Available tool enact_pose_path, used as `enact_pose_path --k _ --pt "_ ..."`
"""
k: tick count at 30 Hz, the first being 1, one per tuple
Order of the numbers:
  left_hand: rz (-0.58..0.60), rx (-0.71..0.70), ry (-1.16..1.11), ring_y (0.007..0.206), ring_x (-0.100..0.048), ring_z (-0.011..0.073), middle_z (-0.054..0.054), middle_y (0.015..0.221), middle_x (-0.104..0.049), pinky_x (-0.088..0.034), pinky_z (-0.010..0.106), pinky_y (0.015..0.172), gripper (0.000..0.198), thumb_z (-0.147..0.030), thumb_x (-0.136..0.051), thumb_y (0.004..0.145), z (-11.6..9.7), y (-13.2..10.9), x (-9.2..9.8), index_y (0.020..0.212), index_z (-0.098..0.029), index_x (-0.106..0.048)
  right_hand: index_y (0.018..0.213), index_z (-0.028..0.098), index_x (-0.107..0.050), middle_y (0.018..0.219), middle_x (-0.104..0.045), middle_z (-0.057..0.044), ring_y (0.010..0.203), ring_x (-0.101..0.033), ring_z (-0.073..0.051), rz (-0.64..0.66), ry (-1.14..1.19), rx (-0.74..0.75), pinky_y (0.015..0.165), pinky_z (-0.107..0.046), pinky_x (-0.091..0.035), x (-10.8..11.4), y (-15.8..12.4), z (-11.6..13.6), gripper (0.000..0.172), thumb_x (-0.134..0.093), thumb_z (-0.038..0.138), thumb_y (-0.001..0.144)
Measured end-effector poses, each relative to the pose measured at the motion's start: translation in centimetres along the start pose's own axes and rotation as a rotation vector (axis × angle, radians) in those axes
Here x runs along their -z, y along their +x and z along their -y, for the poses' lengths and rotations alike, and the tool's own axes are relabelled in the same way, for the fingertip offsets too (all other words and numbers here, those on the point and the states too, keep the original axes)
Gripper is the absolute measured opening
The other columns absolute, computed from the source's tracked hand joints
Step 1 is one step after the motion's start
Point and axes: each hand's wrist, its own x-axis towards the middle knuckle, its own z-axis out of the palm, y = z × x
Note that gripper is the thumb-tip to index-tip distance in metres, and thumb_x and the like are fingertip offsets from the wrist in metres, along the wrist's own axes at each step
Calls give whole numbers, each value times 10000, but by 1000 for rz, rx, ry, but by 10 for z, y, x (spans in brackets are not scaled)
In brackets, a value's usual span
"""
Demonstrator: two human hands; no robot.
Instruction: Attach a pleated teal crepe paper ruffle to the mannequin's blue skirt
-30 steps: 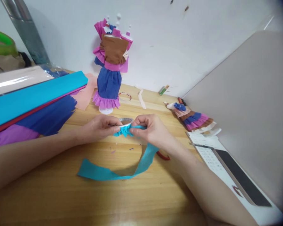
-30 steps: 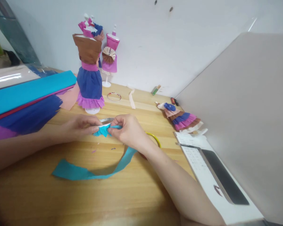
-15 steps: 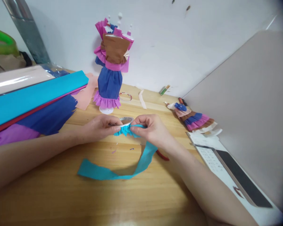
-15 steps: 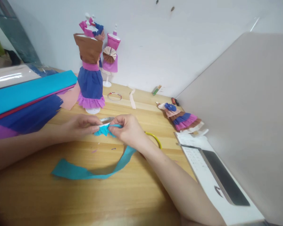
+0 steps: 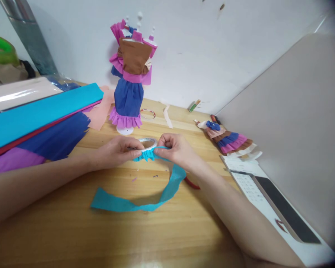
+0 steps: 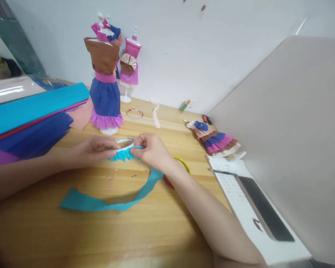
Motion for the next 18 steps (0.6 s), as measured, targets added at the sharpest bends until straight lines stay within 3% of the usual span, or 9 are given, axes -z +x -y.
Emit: enact_pose_path --k 3,5,8,10,12,14,15,17,18 --pt "14 -42 13 686 -506 130 4 716 -575 -374 236 630 260 -315 -498 922 1 -1 2 840 -140 -672 773 211 -557 551 -539 69 504 -425 -93 -25 -21 75 499 -227 -306 0 -3 -1 172 -672 224 646" --pt "19 -60 28 714 -526 138 15 746 -588 -394 241 656 269 -315 -494 932 1 -1 3 838 -137 -672 856 206 -599 579 -571 63 510 -444 -96 60 5 84 514 -228 -330 0 -5 1 195 -650 211 668" --pt "32 -60 46 741 -557 153 24 767 -602 -424 260 697 254 -313 -508 941 -1 -2 5 865 -145 -683 780 192 -617 615 -619 35 530 -505 -102 203 96 13 538 -232 -385 2 -5 4 115 -653 219 674" --pt "1 -52 14 813 -603 182 43 843 -652 -458 290 760 239 -334 -525 945 -1 -2 4 933 -164 -692 750 188 -616 613 -635 33 536 -541 -105 204 157 -44 548 -229 -408 6 -4 7 115 -680 223 660" --pt "-135 -58 -82 1043 -633 244 86 1091 -696 -481 346 903 278 -392 -578 927 1 -1 1 1097 -194 -676 753 187 -628 574 -624 48 513 -540 -99 170 197 -80 533 -217 -402 12 -2 9 147 -715 224 641" --pt "-358 -62 -224 1290 -548 290 113 1359 -619 -448 399 1044 464 -460 -656 876 3 0 -2 1270 -222 -594 746 187 -629 515 -592 66 475 -513 -88 112 233 -102 502 -204 -373 17 0 10 183 -745 226 610" --pt "-470 -42 -291 1311 -539 292 120 1388 -601 -449 409 1057 524 -484 -683 854 3 0 -4 1292 -221 -565 742 188 -625 495 -582 71 461 -503 -85 80 262 -111 488 -200 -361 18 1 9 204 -756 234 593" --pt "-652 76 -382 1124 -639 256 111 1208 -673 -511 382 953 502 -512 -704 839 3 0 -9 1209 -194 -585 735 186 -614 493 -594 64 447 -499 -83 27 344 -118 468 -196 -348 19 3 8 249 -774 266 563" --pt "-673 145 -427 953 -669 224 89 1048 -696 -539 351 846 469 -532 -709 830 1 -1 -12 1120 -177 -612 732 185 -611 499 -604 58 442 -498 -81 15 383 -119 457 -195 -341 19 3 8 273 -786 286 548"
